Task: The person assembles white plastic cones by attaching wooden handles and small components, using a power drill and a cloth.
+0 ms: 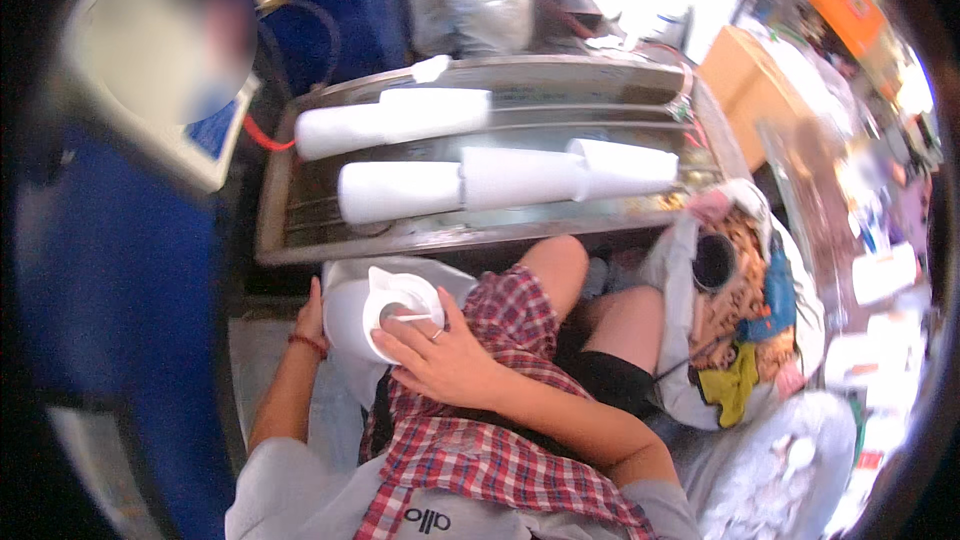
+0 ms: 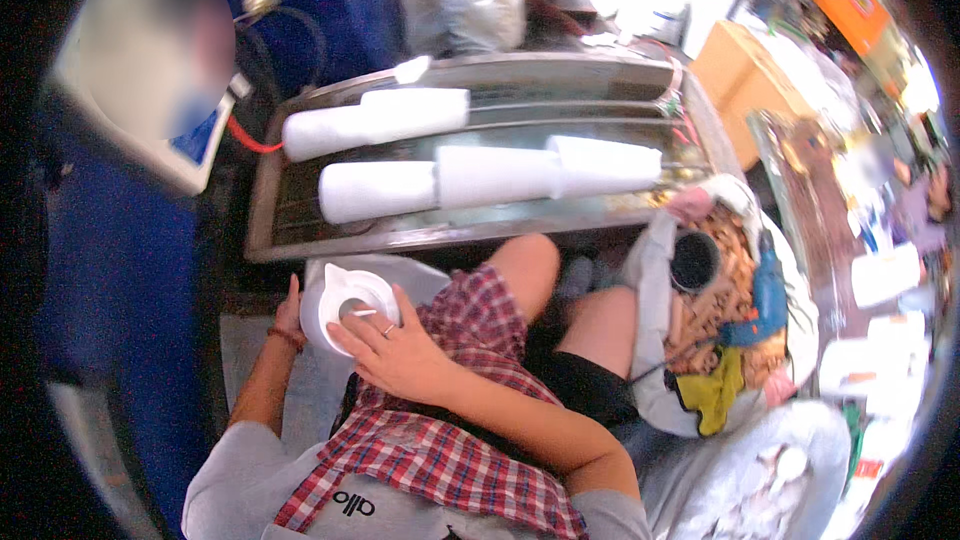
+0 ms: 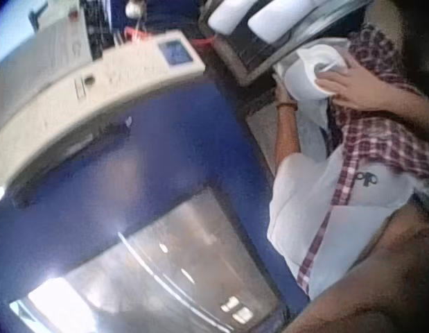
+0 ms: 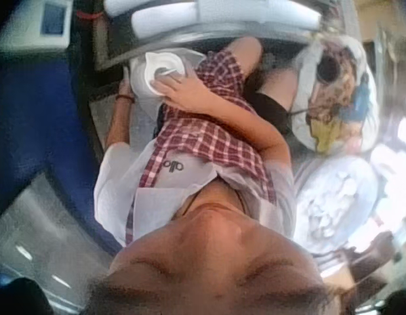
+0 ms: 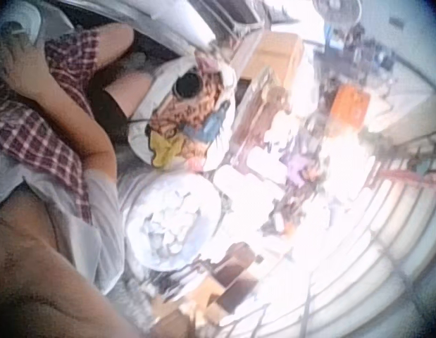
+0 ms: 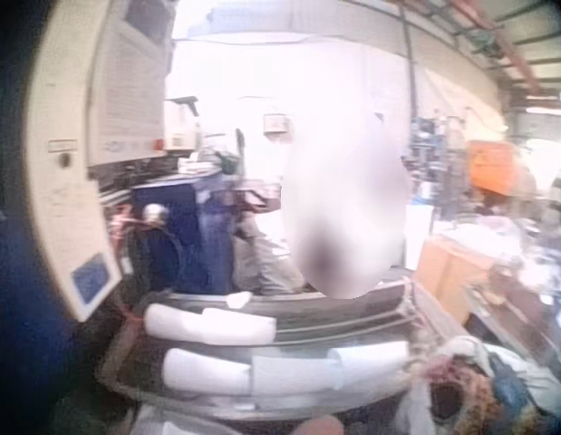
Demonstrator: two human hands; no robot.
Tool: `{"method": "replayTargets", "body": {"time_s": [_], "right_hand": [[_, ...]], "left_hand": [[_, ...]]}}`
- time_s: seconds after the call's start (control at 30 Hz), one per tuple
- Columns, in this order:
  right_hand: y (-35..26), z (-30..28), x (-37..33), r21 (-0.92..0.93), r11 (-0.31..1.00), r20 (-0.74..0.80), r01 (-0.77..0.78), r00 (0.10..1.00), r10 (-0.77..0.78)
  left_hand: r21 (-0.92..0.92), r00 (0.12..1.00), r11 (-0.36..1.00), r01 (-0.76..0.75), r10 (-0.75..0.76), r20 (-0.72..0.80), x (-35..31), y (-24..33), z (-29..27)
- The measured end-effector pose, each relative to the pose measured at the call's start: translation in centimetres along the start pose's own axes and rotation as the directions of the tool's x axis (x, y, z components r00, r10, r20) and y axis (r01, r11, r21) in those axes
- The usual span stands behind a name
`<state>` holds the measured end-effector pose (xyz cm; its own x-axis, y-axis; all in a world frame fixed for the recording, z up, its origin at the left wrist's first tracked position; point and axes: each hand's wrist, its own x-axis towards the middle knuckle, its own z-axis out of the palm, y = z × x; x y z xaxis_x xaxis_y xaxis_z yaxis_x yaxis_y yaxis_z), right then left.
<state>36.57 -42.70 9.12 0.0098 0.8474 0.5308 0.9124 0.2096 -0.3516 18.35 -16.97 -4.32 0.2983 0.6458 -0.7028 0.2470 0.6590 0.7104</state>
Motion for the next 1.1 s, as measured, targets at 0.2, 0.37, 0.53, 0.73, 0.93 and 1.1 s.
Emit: {"method": "replayTargets", "body": {"time_s": [0.2,0.37,0.53,0.73,0.93,1.1], "right_hand": [[1.5,2.4,-3.6,0.133,0.981,0.219,-0.139,0.97,0.108],[0.6,4.0,-3.8,0.119,0.992,-0.027,0.03,0.999,-0.027],[0.9,2.5,-4.1,0.228,0.973,0.035,-0.029,0.999,0.022],[5.5,-11.5,-11.8,-0.079,0.634,-0.011,-0.769,0.637,0.771],[6.7,-20.5,-28.3,-0.305,-0.005,-0.755,-0.952,0.239,0.61],[6.0,-18.6,-34.0,-0.003,-0.1,-0.729,-0.995,-0.066,0.681]], "left_hand": [[0.022,0.908,0.996,0.086,-0.088,0.409,-0.8,-5.6,2.5],[-0.073,0.787,0.986,0.147,-0.072,0.613,0.7,-7.3,1.5],[-0.158,0.785,0.959,0.236,-0.092,0.612,1.1,-7.2,1.8],[-0.252,0.945,0.965,-0.077,0.151,0.29,-0.5,3.6,11.6],[-0.412,0.826,0.848,-0.333,0.473,0.306,5.7,13.7,31.0],[-0.214,0.698,0.691,-0.691,0.714,0.053,13.6,15.5,46.2]]}}
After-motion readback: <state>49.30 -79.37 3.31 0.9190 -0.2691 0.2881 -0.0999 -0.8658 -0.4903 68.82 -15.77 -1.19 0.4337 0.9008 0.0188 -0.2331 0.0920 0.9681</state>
